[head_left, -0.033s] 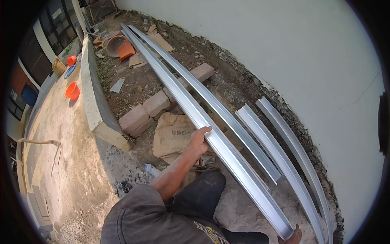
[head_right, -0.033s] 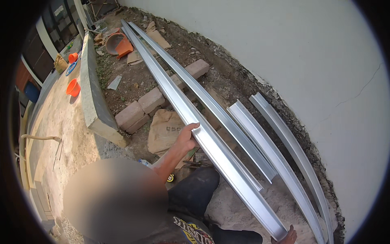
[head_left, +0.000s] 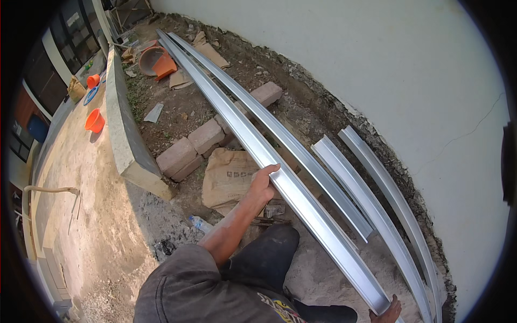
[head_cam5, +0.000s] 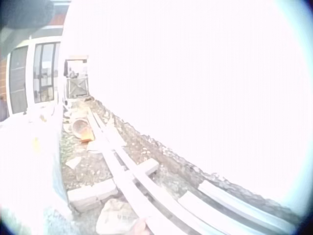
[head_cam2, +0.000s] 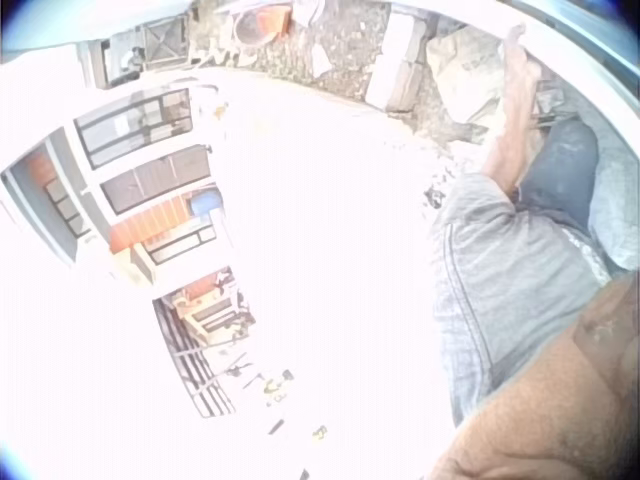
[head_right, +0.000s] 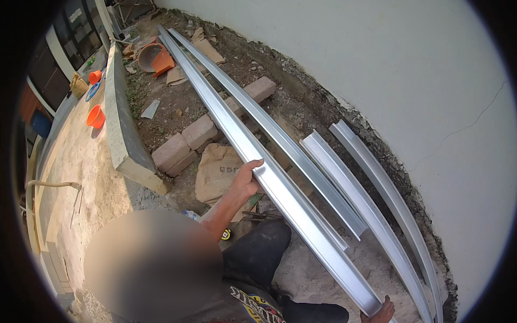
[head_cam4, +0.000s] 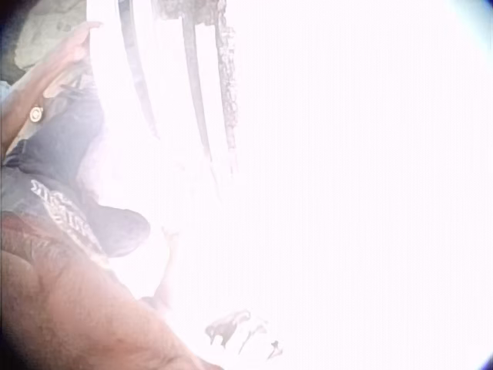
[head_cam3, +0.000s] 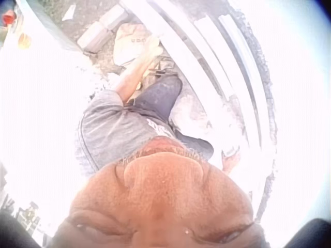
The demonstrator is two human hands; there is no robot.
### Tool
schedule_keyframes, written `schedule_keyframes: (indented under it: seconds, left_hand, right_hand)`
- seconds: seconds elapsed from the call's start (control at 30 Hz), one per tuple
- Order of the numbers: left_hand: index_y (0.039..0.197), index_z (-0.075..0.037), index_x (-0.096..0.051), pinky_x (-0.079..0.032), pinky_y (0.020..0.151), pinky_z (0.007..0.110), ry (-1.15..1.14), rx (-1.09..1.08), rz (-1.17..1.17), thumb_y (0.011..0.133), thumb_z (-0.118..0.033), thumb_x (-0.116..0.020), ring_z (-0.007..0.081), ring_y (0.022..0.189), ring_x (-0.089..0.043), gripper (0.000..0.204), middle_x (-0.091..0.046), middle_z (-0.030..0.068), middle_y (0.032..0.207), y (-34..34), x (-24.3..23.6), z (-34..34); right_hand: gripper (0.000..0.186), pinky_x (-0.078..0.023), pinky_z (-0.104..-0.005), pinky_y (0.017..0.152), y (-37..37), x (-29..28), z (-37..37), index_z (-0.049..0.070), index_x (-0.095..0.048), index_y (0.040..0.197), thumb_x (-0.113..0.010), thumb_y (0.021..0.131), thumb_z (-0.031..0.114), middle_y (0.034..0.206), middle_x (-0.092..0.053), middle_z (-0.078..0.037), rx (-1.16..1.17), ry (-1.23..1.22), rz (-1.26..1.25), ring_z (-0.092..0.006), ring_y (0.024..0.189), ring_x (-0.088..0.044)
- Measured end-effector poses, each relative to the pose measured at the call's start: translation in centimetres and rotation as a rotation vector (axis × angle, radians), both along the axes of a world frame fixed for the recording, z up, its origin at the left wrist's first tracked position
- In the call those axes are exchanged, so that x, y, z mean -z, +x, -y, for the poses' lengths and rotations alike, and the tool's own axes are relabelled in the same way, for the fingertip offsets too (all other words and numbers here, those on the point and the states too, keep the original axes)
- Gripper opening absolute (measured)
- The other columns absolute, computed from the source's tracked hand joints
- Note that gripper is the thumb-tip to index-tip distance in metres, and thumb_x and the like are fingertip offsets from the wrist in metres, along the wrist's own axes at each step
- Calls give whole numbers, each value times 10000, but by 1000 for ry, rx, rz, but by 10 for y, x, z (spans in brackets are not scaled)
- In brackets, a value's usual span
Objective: Measure and cut metal studs using a tape measure and tin snips.
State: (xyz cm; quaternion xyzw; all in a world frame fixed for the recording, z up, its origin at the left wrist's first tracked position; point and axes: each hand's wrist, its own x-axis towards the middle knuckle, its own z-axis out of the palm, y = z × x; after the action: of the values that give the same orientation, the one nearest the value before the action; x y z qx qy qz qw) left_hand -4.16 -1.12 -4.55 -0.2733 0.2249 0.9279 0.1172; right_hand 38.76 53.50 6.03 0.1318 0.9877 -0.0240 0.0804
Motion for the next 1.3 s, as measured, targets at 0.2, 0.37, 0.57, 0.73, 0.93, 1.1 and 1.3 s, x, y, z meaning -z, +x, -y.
schedule_keyframes:
  seconds: [0.2, 0.37, 0.57, 0.73, 0.93, 1.1, 1.3]
  left_hand:
    - [1255, 8, -554, -553, 934, 464, -228, -129, -205, 924, -252, -717, 284, 1045, -639, 452, -639, 137, 1157, -44, -29, 79]
    - [1390, -25, -464, -478, 1035, 477, -123, -116, -209, 956, -359, -675, 295, 1219, -553, 587, -546, 134, 1347, -30, -22, 27]
    - [1388, -57, -494, -457, 1060, 514, 71, 238, -63, 914, -348, -738, 309, 1243, -549, 607, -554, 120, 1373, 93, -14, -88]
    - [1370, -1, -531, -487, 1032, 475, -216, 118, -3, 924, -324, -736, 280, 1181, -578, 587, -601, 121, 1325, 32, 15, -44]
    - [1418, 14, -481, -444, 1092, 562, -361, -29, -55, 1001, -500, -545, 390, 1252, -546, 665, -546, 212, 1398, -40, -56, 63]
    - [1355, 11, -511, -482, 1044, 450, -416, 39, -164, 967, -486, -631, 337, 1226, -555, 642, -563, 169, 1363, -98, -44, 162]
    - [1356, -43, -505, -508, 1004, 496, -282, 254, -240, 930, -472, -695, 243, 1166, -605, 634, -611, 97, 1260, 22, -6, 29]
  right_hand:
    - [962, -393, -510, 969, -73, 1, 102, -4, -479, 1285, -924, 518, 371, 1079, -550, -183, -39, 43, -164, -383, 1052, -529]
    - [708, -458, -482, 898, -168, -7, 204, 15, -558, 1155, -872, 569, 262, 1031, -598, -181, -134, -6, -271, -377, 976, -588]
    - [787, -449, -448, 924, -254, 12, 270, 22, -547, 1219, -880, 620, 409, 1056, -659, -203, -194, -108, -56, -341, 1068, -636]
    - [1235, -223, -612, 1184, -176, -26, 210, 157, -285, 1562, -882, 585, 620, 1436, -455, -237, -189, 7, -98, -413, 1397, -386]
    - [1346, -127, -659, 1204, -63, -57, 105, 227, -177, 1596, -944, 530, 522, 1554, -334, -211, 168, 151, 257, -423, 1483, -238]
    - [893, -414, -522, 1019, -74, -45, 113, 57, -489, 1378, -831, 557, 139, 1047, -590, -158, 14, -12, -80, -373, 1034, -573]
    - [987, -415, -491, 974, -105, -25, 158, 40, -436, 1366, -847, 474, 140, 1161, -587, -189, -38, -57, -96, -398, 1091, -546]
